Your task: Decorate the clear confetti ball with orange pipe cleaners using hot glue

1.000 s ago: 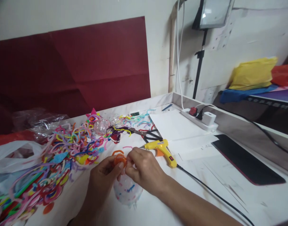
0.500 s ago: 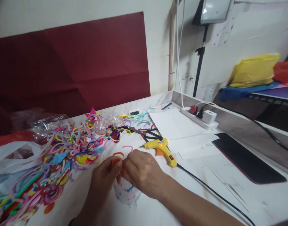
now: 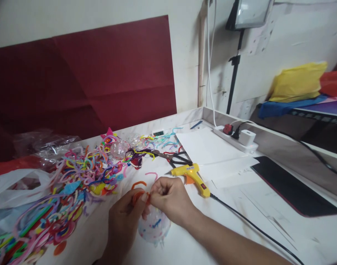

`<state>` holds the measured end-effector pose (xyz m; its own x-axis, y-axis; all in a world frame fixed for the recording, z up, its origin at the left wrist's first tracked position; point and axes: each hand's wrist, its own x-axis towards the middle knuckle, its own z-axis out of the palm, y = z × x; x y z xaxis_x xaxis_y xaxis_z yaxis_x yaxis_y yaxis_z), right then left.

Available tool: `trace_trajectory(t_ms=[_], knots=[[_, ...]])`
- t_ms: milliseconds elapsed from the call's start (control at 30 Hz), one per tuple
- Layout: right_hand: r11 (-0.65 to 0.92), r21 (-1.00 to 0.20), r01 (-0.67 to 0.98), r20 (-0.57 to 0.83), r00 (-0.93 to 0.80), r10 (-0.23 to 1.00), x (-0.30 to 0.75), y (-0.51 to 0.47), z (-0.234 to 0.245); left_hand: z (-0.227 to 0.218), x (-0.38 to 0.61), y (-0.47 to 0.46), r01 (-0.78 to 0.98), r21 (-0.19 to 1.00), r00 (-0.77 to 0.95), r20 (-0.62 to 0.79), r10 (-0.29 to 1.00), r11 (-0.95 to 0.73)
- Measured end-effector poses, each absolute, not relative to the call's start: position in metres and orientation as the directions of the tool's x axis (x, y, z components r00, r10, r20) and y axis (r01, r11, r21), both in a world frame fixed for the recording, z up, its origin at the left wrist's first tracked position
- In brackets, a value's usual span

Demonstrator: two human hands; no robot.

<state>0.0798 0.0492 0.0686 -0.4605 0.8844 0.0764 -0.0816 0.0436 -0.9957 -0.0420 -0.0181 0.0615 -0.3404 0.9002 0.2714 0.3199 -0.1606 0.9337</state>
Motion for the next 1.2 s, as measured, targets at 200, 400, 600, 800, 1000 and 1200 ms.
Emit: trace_trajectory(t_ms=[200, 400, 600, 800, 1000, 1200], knots=[[-0.206, -0.963, -0.174, -0.079, -0.548, 0.833, 0.082, 0.050, 0.068, 0.067, -0.032, -0.020, 0.231, 0.964, -0.416, 0.219, 0.883, -0.130], [-0.219, -0.955, -0.200, -0.074, -0.555, 0.828, 0.082, 0.051, 0.068, 0.065, -0.038, -0.018, 0.275, 0.951, -0.397, 0.246, 0.884, -0.141], [0.069, -0.992, -0.101, 0.112, -0.527, 0.842, 0.088, 0.049, 0.076, 0.060, -0.049, -0.019, 0.560, 0.804, -0.301, 0.422, 0.855, -0.199], [0.628, -0.768, 0.125, 0.504, -0.487, 0.713, 0.092, 0.046, 0.072, 0.063, -0.048, -0.019, 0.756, 0.591, -0.185, 0.604, 0.775, -0.280], [0.774, -0.591, 0.226, 0.597, -0.523, 0.608, 0.096, 0.045, 0.071, 0.062, -0.047, -0.017, 0.857, 0.353, 0.004, 0.723, 0.690, -0.375], [0.589, -0.785, 0.193, 0.463, -0.450, 0.764, 0.094, 0.042, 0.076, 0.061, -0.046, -0.018, 0.870, 0.272, 0.049, 0.783, 0.620, -0.412]])
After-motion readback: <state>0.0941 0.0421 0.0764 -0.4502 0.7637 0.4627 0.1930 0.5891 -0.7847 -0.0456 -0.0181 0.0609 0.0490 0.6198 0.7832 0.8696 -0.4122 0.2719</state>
